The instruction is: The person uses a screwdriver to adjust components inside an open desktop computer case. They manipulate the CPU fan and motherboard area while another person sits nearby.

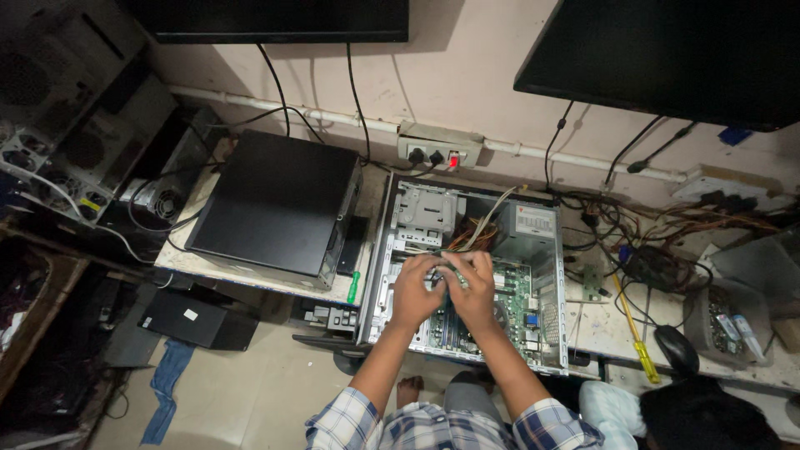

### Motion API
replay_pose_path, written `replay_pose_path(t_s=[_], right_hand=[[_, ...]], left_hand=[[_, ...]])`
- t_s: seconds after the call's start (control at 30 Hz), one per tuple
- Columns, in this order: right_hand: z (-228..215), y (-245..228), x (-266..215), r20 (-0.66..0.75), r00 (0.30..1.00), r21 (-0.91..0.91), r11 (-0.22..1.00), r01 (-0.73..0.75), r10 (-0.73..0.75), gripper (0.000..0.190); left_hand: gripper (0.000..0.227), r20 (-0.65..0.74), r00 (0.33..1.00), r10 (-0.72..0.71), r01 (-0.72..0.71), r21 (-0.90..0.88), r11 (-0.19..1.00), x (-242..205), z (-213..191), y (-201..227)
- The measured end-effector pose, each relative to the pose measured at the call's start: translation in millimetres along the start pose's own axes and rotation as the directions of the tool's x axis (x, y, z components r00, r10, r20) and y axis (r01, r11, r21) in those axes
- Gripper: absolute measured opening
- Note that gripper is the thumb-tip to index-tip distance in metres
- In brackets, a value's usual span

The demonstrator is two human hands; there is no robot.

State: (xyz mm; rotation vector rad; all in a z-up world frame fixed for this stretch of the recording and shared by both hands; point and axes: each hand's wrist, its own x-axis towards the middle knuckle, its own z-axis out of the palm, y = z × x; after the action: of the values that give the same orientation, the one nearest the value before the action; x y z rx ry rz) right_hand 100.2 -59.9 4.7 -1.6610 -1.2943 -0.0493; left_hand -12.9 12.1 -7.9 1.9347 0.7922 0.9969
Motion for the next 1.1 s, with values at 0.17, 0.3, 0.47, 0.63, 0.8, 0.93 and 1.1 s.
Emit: replay_pose_path(t_s=[0.17,0.3,0.47,0.63,0.8,0.93,1.1], right_hand=[[3.2,2.5,-1.2,0.057,0.993,0.072,0.993,0.098,-0.102,0.043],[6.1,5.2,-5.4,0.048,0.991,0.064,0.990,0.124,-0.128,0.035],[2.4,-4.7,-2.0,0.107,0.989,0.022,0.995,0.102,-0.104,0.040],[3.2,-9.7,2.1,0.077,0.967,0.008,0.970,0.241,-0.241,0.045],[1.8,-3.7,-1.5,0.041,0.998,-0.008,0.999,0.041,-0.041,0.034],[-1.1,-6.2,0.9,0.062,0.986,0.030,0.988,0.152,-0.154,0.043],[2.5,2.3,-4.0,0.061,0.992,0.011,0.994,0.112,-0.112,0.038]], left_hand=[[0.020,-0.001,0.996,-0.090,0.090,0.093,0.992,-0.5,1.7,-7.0],[0.032,0.017,1.000,0.003,-0.004,0.079,0.997,-3.1,2.3,-7.5],[0.030,0.026,1.000,0.015,-0.015,0.018,1.000,-2.1,3.1,-7.0],[0.038,0.039,0.999,0.034,-0.033,-0.036,0.999,-3.5,9.8,-23.1],[0.046,0.059,0.997,-0.040,0.046,-0.106,0.993,-5.4,7.0,-10.0],[0.034,0.068,0.995,-0.077,0.077,0.011,0.997,-3.6,10.4,-22.2],[0.028,0.042,0.999,0.003,-0.003,0.000,1.000,-7.0,13.8,-24.6]])
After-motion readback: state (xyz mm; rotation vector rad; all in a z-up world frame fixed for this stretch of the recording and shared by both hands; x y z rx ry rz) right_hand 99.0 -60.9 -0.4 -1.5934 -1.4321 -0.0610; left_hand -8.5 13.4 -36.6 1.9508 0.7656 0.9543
